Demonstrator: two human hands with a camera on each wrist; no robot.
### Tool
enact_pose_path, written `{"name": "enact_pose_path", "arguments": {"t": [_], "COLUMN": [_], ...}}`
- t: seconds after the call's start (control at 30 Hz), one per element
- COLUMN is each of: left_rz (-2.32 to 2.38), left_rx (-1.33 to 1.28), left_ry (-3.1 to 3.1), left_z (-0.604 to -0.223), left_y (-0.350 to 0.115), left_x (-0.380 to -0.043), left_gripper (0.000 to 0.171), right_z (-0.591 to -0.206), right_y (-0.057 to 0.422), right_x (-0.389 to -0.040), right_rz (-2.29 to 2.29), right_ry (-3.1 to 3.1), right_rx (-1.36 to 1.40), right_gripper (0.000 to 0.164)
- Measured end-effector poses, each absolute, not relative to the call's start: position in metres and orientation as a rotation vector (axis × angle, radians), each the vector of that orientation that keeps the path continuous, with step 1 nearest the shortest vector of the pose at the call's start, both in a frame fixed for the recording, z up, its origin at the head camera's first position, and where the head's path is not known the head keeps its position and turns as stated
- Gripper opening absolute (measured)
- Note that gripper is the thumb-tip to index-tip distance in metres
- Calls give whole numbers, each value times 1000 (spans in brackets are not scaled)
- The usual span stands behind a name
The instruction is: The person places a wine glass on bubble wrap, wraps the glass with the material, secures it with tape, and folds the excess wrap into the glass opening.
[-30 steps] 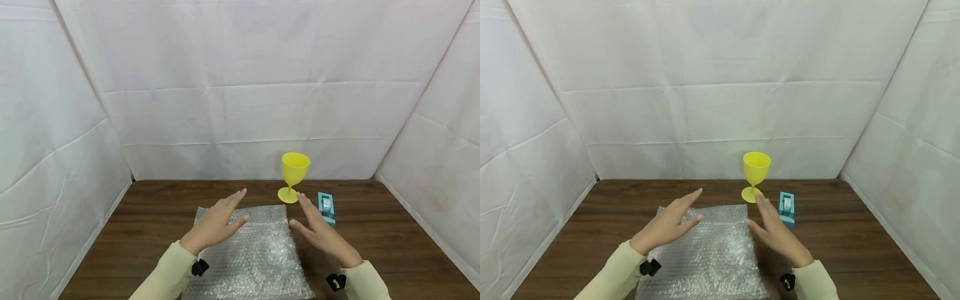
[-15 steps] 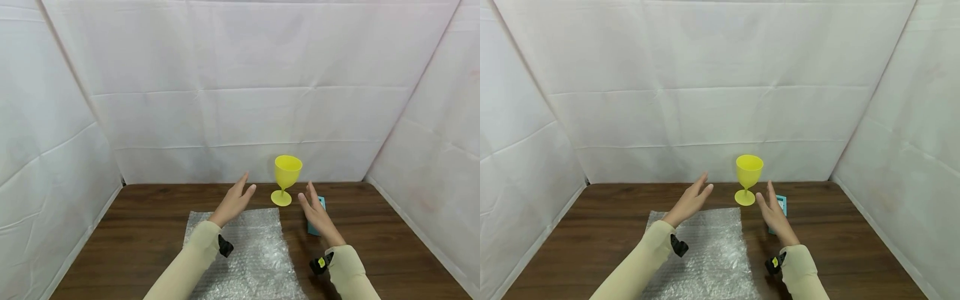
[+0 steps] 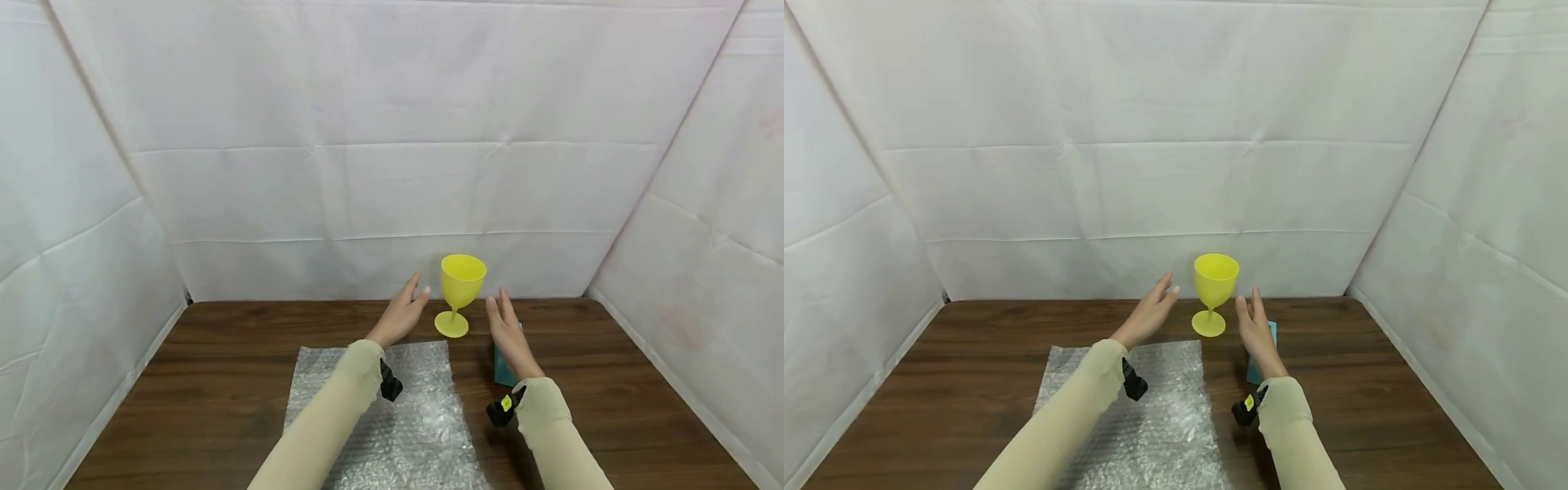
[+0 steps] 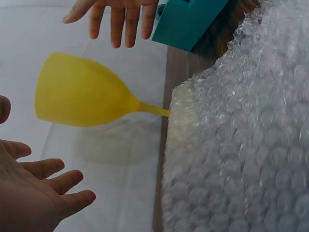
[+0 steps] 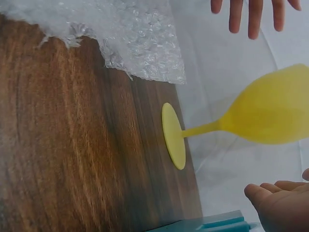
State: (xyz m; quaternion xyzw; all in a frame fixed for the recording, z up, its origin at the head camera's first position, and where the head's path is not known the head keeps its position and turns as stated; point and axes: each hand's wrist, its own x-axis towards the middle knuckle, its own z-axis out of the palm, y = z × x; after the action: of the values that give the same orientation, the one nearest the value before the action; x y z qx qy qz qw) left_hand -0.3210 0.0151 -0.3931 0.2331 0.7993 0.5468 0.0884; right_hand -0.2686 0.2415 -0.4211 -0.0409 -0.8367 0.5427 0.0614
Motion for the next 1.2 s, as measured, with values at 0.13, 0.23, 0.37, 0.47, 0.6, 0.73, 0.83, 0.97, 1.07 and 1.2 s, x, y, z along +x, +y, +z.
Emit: {"name": "enact_pose_path", "arguments": {"t": [0.13,0.23,0.37,0.47,0.6,0.73,0.83,0.97,1.07,1.2], "left_rz": [1693,1735,1771,1772,1767,1786,1808,1841,1870,1904], "left_rx": [639,611,590,570,551,543,552,573,586,586], "left_ry": [2284,2219,2161,2138,2126,2116,2107,2096,2090,2085], "left_z": [-396,-397,-397,-397,-398,-399,-400,-399,-399,-399], "left_y": [23,28,34,38,42,43,44,46,49,52], "left_x": [-328,-331,-333,-335,-335,-335,-335,-335,-336,-337], "left_gripper": [65,63,63,64,62,58,55,53,52,52], "right_z": [-421,-422,-423,-423,-424,-426,-427,-427,-426,-426], "right_y": [239,236,231,227,223,219,216,214,211,208], "right_x": [-274,-277,-280,-282,-285,-286,-286,-287,-288,-289], "right_rz": [1661,1667,1680,1703,1754,1778,1774,1777,1776,1735], "right_ry": [-2513,-2523,-2531,-2522,-2478,-2432,-2420,-2400,-2384,-2390], "right_rx": [-128,-135,-141,-130,-87,-29,-8,3,20,14], "right_gripper": [72,74,75,76,73,71,70,68,66,64]}}
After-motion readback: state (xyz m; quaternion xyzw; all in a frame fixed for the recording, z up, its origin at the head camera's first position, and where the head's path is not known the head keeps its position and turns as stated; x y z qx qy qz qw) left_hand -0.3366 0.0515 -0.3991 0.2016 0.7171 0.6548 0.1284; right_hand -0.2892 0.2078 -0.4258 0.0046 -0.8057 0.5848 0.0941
